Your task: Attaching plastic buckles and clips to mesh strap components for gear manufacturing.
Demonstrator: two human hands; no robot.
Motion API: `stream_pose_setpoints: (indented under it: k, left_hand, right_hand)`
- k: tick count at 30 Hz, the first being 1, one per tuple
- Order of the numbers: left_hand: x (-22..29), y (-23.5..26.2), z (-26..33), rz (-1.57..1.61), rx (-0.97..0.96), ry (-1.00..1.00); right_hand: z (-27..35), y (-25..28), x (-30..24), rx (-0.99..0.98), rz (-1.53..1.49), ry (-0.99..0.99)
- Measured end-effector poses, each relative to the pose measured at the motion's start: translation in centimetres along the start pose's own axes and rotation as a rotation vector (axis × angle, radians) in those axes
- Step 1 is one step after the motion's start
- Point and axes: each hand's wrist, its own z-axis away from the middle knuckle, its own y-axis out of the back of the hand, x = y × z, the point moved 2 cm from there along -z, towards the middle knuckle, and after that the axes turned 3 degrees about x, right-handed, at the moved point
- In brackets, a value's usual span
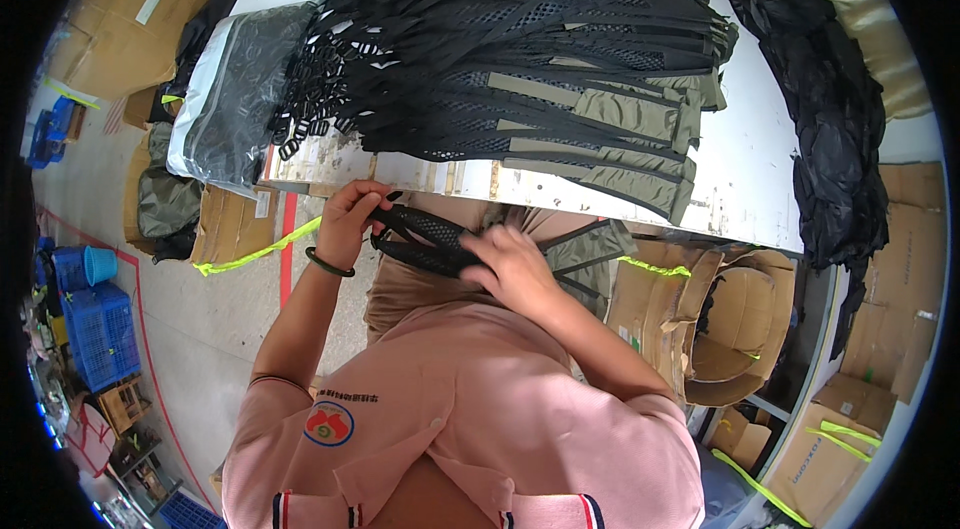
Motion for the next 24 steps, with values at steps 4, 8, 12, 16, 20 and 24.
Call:
stream_pose_setpoints:
  k: [4, 8, 12, 16, 20, 24]
  left_hand:
    - [0.3, -0.1, 1.1, -0.052, -0.003, -0.092]
    - [1.8, 2.6, 0.4, -0.294, 0.036, -0.296]
    - [5.2, 10.2, -3.1, -1.019, 0.538, -0.613]
    - [4.6, 12.2, -5.5, -1.266, 0.488, -0.618]
    - [4.5, 12.6, -6.6, -1.312, 0.487, -0.607]
    - [4.6, 10.9, -4.9, -1.123, 0.501, -0.706]
  right_hand:
    - [-7.1, -3.8, -1.8, 0.04, -0.763, -0.102]
    - [-9.2, -6.3, -1.8, -0.252, -1.101, -0.329]
    - [-9.8, -6.5, -2.1, -0.198, -0.948, -0.371]
    - [-11.0, -5.7, -4.8, -0.16, -0.904, -0.322]
    - [-11.6, -6.3, -3.2, -0.053, -0.726, -0.147]
    - [-11.4, -5.3, -2.3, -0.058, -0.849, -0.354]
